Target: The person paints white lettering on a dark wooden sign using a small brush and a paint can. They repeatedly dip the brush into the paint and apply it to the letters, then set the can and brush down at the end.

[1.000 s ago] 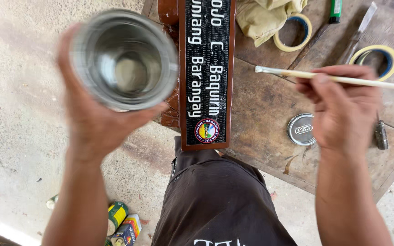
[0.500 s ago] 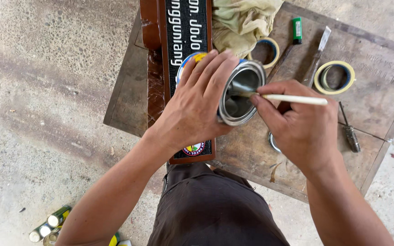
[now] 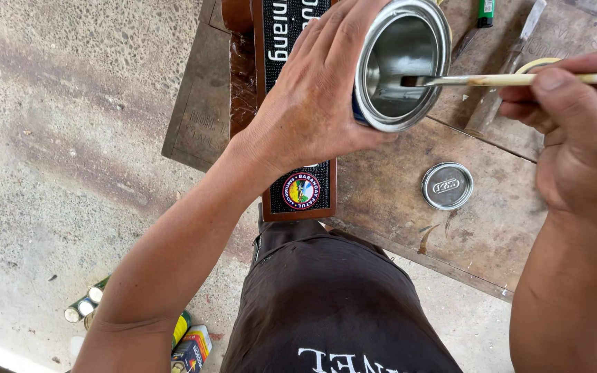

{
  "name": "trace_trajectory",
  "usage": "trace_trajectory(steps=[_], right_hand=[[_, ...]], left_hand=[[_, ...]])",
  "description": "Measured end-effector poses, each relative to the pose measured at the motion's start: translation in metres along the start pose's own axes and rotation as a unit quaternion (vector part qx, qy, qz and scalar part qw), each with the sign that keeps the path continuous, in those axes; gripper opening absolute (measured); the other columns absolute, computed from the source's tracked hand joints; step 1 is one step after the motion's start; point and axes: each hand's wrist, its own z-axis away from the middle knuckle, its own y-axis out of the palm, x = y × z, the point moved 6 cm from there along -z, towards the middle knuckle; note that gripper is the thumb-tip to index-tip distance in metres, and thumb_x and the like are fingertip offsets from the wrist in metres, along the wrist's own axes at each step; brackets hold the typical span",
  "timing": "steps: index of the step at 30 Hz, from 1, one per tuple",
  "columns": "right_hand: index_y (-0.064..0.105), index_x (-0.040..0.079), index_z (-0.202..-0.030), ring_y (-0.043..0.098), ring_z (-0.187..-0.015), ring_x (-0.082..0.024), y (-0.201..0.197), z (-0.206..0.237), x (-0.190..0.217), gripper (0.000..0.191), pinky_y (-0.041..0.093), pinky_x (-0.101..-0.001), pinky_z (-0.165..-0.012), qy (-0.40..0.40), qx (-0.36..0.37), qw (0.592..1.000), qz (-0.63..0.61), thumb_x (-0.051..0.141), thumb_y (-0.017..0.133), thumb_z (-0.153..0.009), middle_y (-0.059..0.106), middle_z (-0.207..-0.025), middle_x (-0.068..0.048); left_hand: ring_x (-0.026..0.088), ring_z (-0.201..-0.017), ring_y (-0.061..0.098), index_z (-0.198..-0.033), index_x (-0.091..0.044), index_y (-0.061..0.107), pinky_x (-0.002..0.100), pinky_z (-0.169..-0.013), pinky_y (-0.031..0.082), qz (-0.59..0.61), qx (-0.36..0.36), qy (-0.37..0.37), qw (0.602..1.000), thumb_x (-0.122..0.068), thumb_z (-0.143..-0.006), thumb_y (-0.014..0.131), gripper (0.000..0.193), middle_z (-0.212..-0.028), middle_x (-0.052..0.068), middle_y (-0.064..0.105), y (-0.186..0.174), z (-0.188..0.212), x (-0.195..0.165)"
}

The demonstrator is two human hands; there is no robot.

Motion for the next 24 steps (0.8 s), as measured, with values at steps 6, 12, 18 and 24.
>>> trace_trajectory(steps=[6,12,18,24], right_hand=[[0.052,0.0,-0.121,0.07,-0.104,-0.031,-0.054,-0.003,-0.048,0.002,0.063,-0.039,-0.098,0.078,-0.098,0.977,-0.17,-0.001,0.054,-0.121,0.066,-0.109,-0.02],[0.054,-0.003,-0.115,0.069,-0.103,-0.032,-0.052,-0.011,-0.054,0.007,0.061,-0.0395,-0.094,0.063,-0.152,0.944,-0.287,-0.007,0.058,-0.12,0.064,-0.106,-0.02],[0.061,-0.001,-0.108,0.075,-0.088,-0.03,0.042,-0.035,-0.081,0.013,0.069,-0.0401,-0.083,0.045,-0.132,0.947,-0.29,-0.009,0.068,-0.101,0.07,-0.099,-0.018],[0.063,-0.001,-0.109,0.072,-0.09,-0.016,0.121,-0.065,-0.129,0.012,0.063,-0.0249,-0.081,0.041,-0.07,0.99,-0.113,-0.007,0.069,-0.101,0.072,-0.102,-0.012]], left_hand=[[0.034,-0.146,0.048,-0.159,-0.015,0.018,0.052,-0.126,0.042,0.011,-0.01,-0.01,1.0,-0.052,-0.073,0.108,0.13,-0.154,0.017,0.046,0.001,-0.017,0.021],[0.024,-0.135,0.065,-0.15,-0.014,0.029,0.041,-0.116,0.057,0.119,-0.006,-0.073,0.99,-0.049,-0.087,0.098,0.1,-0.145,0.01,0.058,-0.035,-0.036,0.052],[0.032,-0.144,0.05,-0.154,-0.016,0.019,0.047,-0.121,0.052,-0.004,-0.071,-0.061,0.996,-0.031,-0.088,0.097,0.104,-0.154,0.017,0.041,-0.124,0.012,0.084],[0.025,-0.151,0.047,-0.161,-0.024,0.014,0.04,-0.125,0.04,-0.078,-0.101,-0.13,0.983,-0.016,-0.09,0.098,0.11,-0.158,0.008,0.04,-0.188,0.113,0.115]])
